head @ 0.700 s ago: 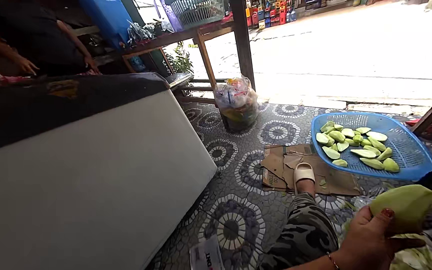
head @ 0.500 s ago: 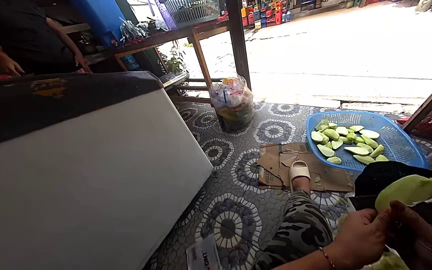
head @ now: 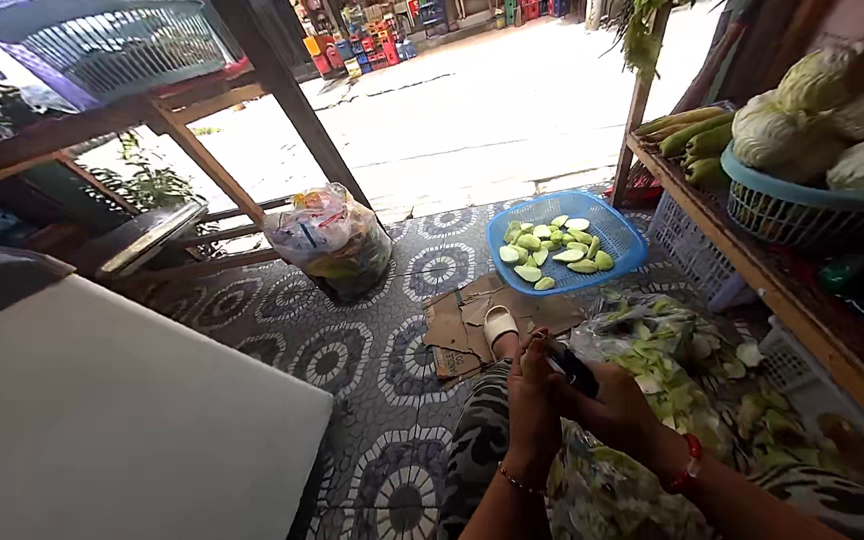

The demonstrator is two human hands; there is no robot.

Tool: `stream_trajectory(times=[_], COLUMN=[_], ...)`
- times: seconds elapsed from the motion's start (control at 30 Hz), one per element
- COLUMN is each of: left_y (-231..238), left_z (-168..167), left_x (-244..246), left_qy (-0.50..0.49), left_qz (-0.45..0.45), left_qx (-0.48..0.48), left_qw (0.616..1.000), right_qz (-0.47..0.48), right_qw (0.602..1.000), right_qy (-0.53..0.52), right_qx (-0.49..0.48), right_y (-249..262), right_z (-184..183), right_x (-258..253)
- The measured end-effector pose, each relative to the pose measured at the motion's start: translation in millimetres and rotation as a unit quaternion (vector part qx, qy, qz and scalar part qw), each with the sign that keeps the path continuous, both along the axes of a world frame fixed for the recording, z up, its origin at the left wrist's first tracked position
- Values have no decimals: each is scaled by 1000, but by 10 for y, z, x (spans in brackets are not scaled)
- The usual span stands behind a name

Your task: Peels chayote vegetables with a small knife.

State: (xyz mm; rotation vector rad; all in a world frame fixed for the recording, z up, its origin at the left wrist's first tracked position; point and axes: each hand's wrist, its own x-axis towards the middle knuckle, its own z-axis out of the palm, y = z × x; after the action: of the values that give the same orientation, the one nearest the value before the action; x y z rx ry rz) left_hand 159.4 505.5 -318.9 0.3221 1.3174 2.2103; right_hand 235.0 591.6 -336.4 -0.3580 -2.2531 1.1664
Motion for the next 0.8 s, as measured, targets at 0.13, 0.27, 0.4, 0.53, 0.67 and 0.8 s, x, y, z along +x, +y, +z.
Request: stream_trajectory(times=[0.13,0.27,0.4,0.53,0.67,0.8], left_y=[44,259,981,1534,1349,922], left_z=[-1,-117,87,-43,-4,127], left_x=[150,114,-489,-1169,-1378,-1517], left_qy=[-125,-406,-333,-218,-102,-11], left_qz=[-16,-21,-54,-24,-85,-146], left_qx=[26,-10,27,-151,-306,-364], left_qw=[992,913,941,964,943,920], right_qz=[-88,-189,-310,-345,-333,-324], right_qw=[990,952,918,914,939,943], right_qy=[108,230,227,175,-6,-60], right_qx=[7,-75,-99,-124,-90,-36], right_y=[81,391,843,1067,1191,1214], right_z=[50,392,409,349,305,248], right_x=[98,303,511,654,810,937])
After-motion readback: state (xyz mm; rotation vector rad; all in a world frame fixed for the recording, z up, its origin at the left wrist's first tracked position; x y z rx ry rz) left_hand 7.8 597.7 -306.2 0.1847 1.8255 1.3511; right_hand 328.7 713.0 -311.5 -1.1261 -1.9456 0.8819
